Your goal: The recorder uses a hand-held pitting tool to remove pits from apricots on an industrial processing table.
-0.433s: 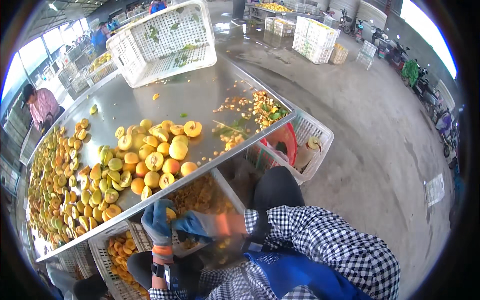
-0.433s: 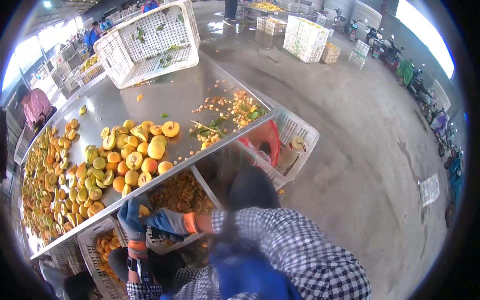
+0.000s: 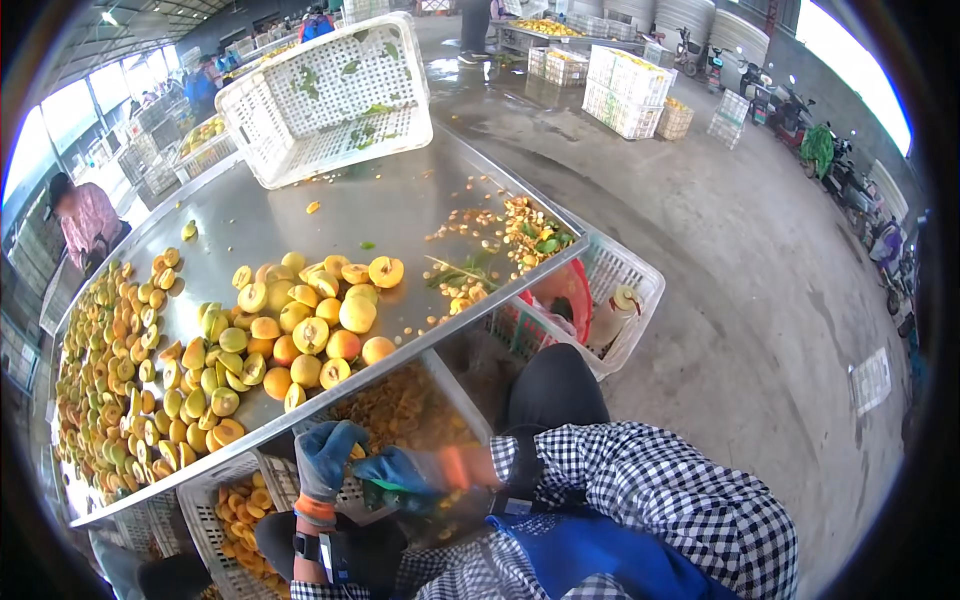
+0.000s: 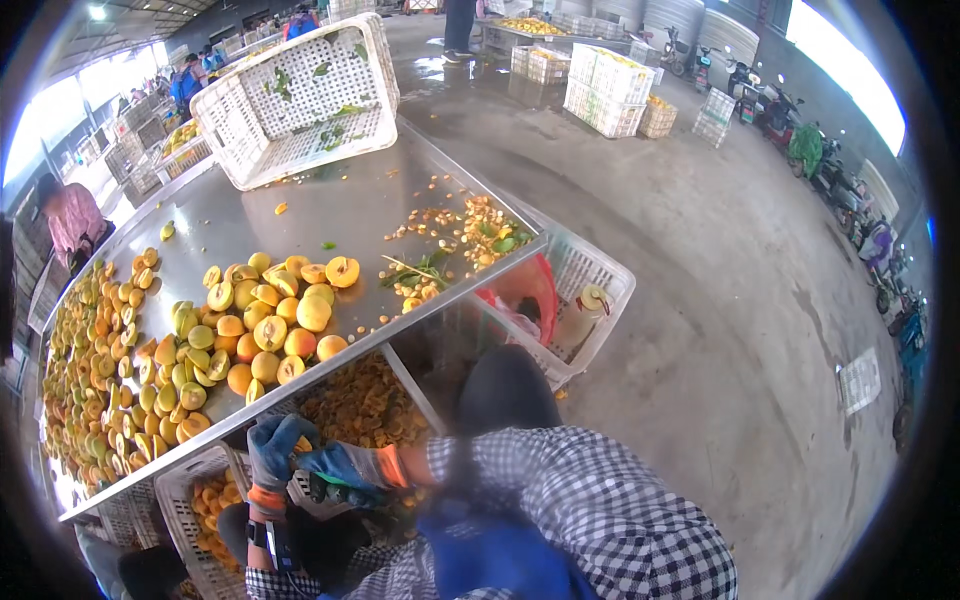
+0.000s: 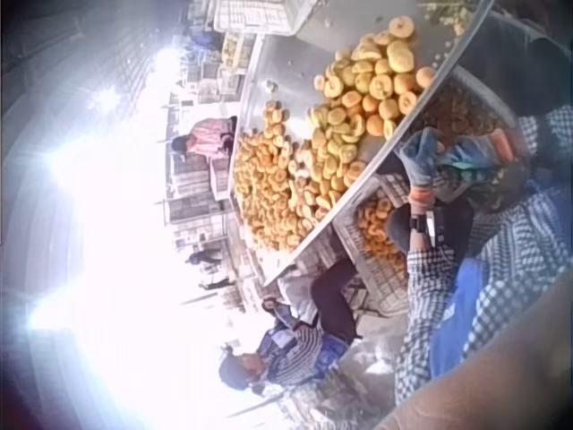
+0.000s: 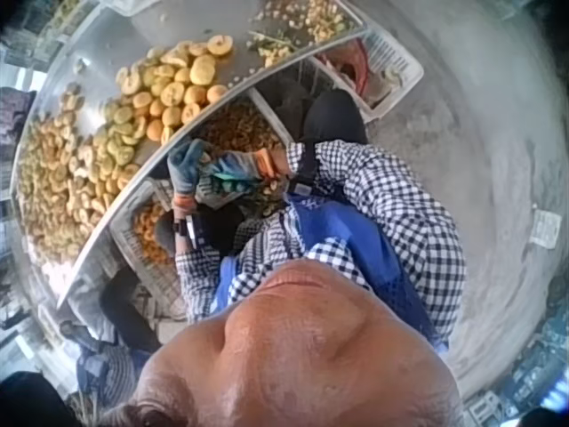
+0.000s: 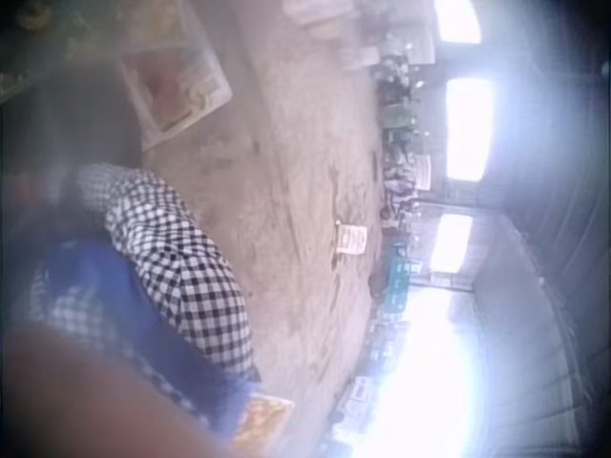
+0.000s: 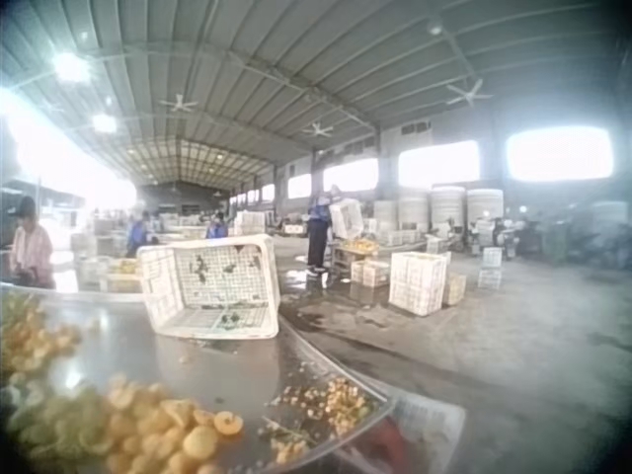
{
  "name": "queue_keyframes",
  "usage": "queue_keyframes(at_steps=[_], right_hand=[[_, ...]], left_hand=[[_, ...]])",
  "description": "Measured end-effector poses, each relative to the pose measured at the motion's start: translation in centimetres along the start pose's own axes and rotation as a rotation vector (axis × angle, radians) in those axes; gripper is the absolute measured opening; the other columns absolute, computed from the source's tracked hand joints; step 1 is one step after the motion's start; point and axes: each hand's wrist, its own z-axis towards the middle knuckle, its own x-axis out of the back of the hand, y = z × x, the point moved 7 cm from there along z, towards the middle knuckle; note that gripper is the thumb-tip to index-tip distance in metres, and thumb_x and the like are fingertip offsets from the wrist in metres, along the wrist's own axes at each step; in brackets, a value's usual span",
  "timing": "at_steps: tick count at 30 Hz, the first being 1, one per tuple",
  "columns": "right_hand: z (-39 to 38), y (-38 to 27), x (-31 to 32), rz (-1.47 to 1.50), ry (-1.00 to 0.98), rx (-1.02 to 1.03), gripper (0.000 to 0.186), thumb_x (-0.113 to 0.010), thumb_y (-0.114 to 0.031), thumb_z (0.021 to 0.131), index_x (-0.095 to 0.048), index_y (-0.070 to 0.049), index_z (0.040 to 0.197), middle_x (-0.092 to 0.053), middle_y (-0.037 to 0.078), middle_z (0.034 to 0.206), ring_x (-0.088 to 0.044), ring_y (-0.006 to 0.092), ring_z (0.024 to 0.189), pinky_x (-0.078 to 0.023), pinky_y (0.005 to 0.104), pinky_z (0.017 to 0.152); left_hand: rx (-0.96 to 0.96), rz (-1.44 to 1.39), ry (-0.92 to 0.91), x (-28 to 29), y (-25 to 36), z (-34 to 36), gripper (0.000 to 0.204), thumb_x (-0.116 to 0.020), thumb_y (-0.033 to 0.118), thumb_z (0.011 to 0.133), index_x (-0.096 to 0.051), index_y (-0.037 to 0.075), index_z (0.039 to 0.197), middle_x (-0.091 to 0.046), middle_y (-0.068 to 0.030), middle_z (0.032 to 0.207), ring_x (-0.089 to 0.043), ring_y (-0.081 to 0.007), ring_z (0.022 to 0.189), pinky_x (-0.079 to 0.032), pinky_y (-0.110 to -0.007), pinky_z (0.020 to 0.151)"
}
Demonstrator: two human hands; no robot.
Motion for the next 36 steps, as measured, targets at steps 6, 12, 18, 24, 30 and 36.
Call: queue_keyframes(at_steps=[6, 12, 18, 24, 30, 36], right_hand=[[-0.7, -4.9, -4.8, -2.404, -0.195, 0.855, 0.063, -0.062, -0.008, 0.065, -0.035, 0.003, 0.121, -0.055, 0.006, 0.083, -0.053, 0.0174, 0.070, -0.045, 0.0288, 0.061], [-1.8, -3.7, -4.5, -3.216, -0.083, 0.865, 0.028, -0.048, -0.030, 0.085, -0.047, -0.012, 0.107, -0.052, -0.002, 0.081, -0.051, 0.0094, 0.072, -0.041, 0.0226, 0.067], [-2.7, -3.1, -4.6, -2.973, -0.113, 1.021, 0.031, -0.054, -0.018, 0.082, -0.045, -0.007, 0.110, -0.054, 0.002, 0.081, -0.052, 0.0132, 0.075, -0.042, 0.0277, 0.068], [-3.7, 0.6, -2.7, -3.052, -0.401, 1.027, 0.032, -0.054, -0.008, 0.079, -0.045, -0.005, 0.110, -0.053, 0.005, 0.085, -0.050, 0.0140, 0.076, -0.041, 0.0276, 0.069], [-3.4, -1.8, -2.1, -2.115, -0.002, 0.668, 0.037, -0.042, -0.026, 0.088, -0.041, -0.003, 0.117, -0.053, 0.000, 0.075, -0.050, 0.0072, 0.054, -0.036, 0.0187, 0.044], [-4.9, 1.9, -2.9, -3.333, -1.372, 1.647, 0.040, -0.042, -0.038, 0.087, -0.049, -0.002, 0.105, -0.053, 0.001, 0.070, -0.051, 0.0113, 0.055, -0.040, 0.0227, 0.046]], left_hand=[[0.223, -0.363, 0.491, 0.7, -1.1, -1.1, 0.019, -0.051, 0.012, 0.075, -0.062, 0.000, 0.065, -0.057, -0.0032, 0.059, -0.052, -0.0082, 0.055, -0.039, -0.021, 0.052], [0.034, -0.001, 0.146, -0.1, 0.5, -0.7, 0.026, -0.050, 0.015, 0.079, -0.060, -0.002, 0.063, -0.057, -0.0033, 0.059, -0.052, -0.0095, 0.056, -0.039, -0.022, 0.054], [0.380, -0.586, 0.257, -0.8, 1.6, -0.6, 0.028, -0.050, 0.017, 0.080, -0.061, -0.002, 0.064, -0.059, -0.0044, 0.062, -0.053, -0.0113, 0.056, -0.041, -0.022, 0.055], [0.438, -0.452, -0.003, -2.0, 0.4, -0.7, 0.025, -0.052, 0.016, 0.079, -0.061, -0.003, 0.067, -0.059, -0.0055, 0.060, -0.054, -0.0118, 0.057, -0.042, -0.022, 0.053], [0.387, -0.547, 0.365, -1.5, 0.0, -0.7, 0.022, -0.054, 0.014, 0.079, -0.061, -0.004, 0.069, -0.059, -0.0070, 0.063, -0.054, -0.0124, 0.055, -0.042, -0.023, 0.053], [0.521, -0.581, 0.085, -2.5, 0.5, -0.2, 0.021, -0.053, 0.015, 0.081, -0.059, -0.004, 0.074, -0.058, -0.0076, 0.061, -0.054, -0.0127, 0.053, -0.043, -0.022, 0.047]])
